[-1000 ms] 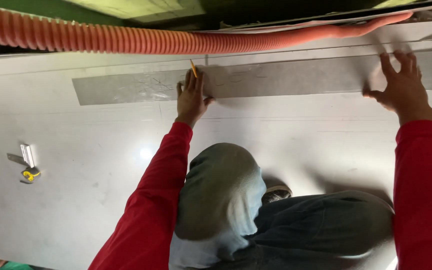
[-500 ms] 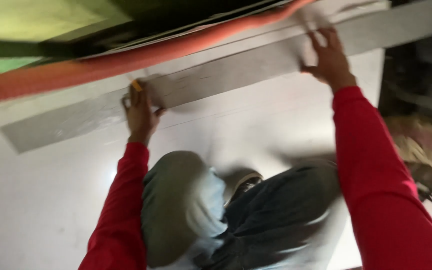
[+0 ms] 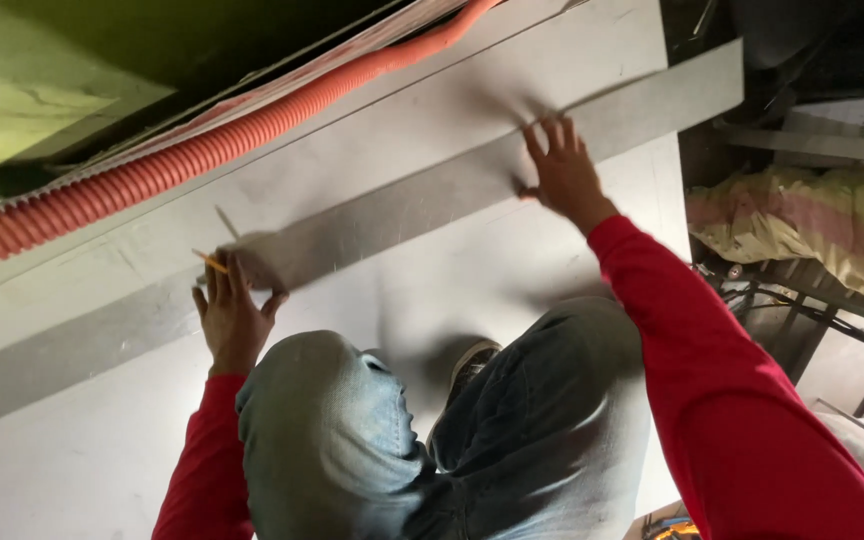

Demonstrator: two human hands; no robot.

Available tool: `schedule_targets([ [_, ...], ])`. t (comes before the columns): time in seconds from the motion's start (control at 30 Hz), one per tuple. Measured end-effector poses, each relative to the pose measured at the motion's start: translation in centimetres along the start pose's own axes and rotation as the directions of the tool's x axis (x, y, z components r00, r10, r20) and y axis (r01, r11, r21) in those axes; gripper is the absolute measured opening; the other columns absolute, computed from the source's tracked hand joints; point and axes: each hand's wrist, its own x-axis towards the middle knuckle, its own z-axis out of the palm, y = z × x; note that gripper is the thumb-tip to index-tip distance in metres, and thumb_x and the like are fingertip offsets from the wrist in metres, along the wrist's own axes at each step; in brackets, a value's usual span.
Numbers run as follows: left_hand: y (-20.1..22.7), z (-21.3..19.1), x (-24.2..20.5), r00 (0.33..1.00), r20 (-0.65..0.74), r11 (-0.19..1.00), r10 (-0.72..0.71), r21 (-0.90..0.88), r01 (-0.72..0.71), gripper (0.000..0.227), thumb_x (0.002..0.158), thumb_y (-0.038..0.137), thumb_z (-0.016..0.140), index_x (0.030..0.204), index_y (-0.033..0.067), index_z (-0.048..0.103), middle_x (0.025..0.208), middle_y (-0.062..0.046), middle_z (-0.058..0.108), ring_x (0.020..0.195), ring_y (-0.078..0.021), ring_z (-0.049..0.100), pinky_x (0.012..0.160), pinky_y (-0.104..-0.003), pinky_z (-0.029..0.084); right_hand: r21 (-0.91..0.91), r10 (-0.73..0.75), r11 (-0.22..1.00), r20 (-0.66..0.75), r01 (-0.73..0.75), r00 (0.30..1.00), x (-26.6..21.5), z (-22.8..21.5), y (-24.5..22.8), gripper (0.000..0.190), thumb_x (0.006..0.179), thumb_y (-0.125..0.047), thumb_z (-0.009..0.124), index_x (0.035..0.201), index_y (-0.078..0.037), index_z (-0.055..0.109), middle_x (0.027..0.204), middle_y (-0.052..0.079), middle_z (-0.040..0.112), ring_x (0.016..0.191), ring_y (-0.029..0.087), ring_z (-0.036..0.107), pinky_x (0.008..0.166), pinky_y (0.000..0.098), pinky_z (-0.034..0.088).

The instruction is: The person uses a pencil and a metal straightedge to draw straight lines on a large white sheet. They repeatedly reposition the straightedge and draw along its edge to create multiple parallel markings across the surface.

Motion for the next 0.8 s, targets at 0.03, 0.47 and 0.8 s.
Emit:
schedule_targets([
  [0.03, 0.1, 0.3, -0.8, 1.0, -0.002, 1.0, 0.002, -0.002, -0.002, 0.099, 0.079, 0.049, 0.083, 0.151, -0.0049, 0.043, 0.152, -0.034, 0.049, 0.139, -0.0514, 0.049, 0.096, -0.076, 0.046, -0.002, 0.002, 1.0, -0.001, -0.002, 1.0, -0.9, 0.1, -0.5, 0.122, 0.06, -0.046, 0.095, 0.16, -0.003, 0.041, 0.145, 0.032, 0.04, 0.135, 0.06, 0.036, 0.101, 0.0648, 0.049],
  [0.47, -0.1, 2.0, -4.4, 0.996, -0.016, 0.994, -0.083, 0.074, 0.084, 0.104, 0.071, 0.05, 0.083, 0.152, -0.0014, 0.045, 0.154, -0.028, 0.051, 0.143, -0.0459, 0.049, 0.106, -0.07, 0.044, 0.028, 0.085, 0.995, 0.252, -0.095, 0.964, -4.2, -0.2, -3.6, 0.107, 0.08, -0.05, 0.081, 0.164, -0.008, 0.03, 0.161, 0.026, 0.025, 0.149, 0.055, 0.019, 0.115, 0.0619, 0.039],
  [0.8, -0.1, 1.5, -4.7, 0.99, 0.052, 0.991, -0.131, 0.03, 0.13, 0.105, 0.072, 0.041, 0.089, 0.155, 0.0, 0.041, 0.159, -0.027, 0.045, 0.147, -0.0452, 0.041, 0.113, -0.068, 0.032, 0.25, 0.079, 0.96, 0.192, -0.127, 0.978, -3.7, -0.8, -4.8, 0.101, 0.082, -0.036, 0.084, 0.163, -0.003, 0.033, 0.154, 0.033, 0.028, 0.146, 0.061, 0.008, 0.11, 0.066, 0.045],
])
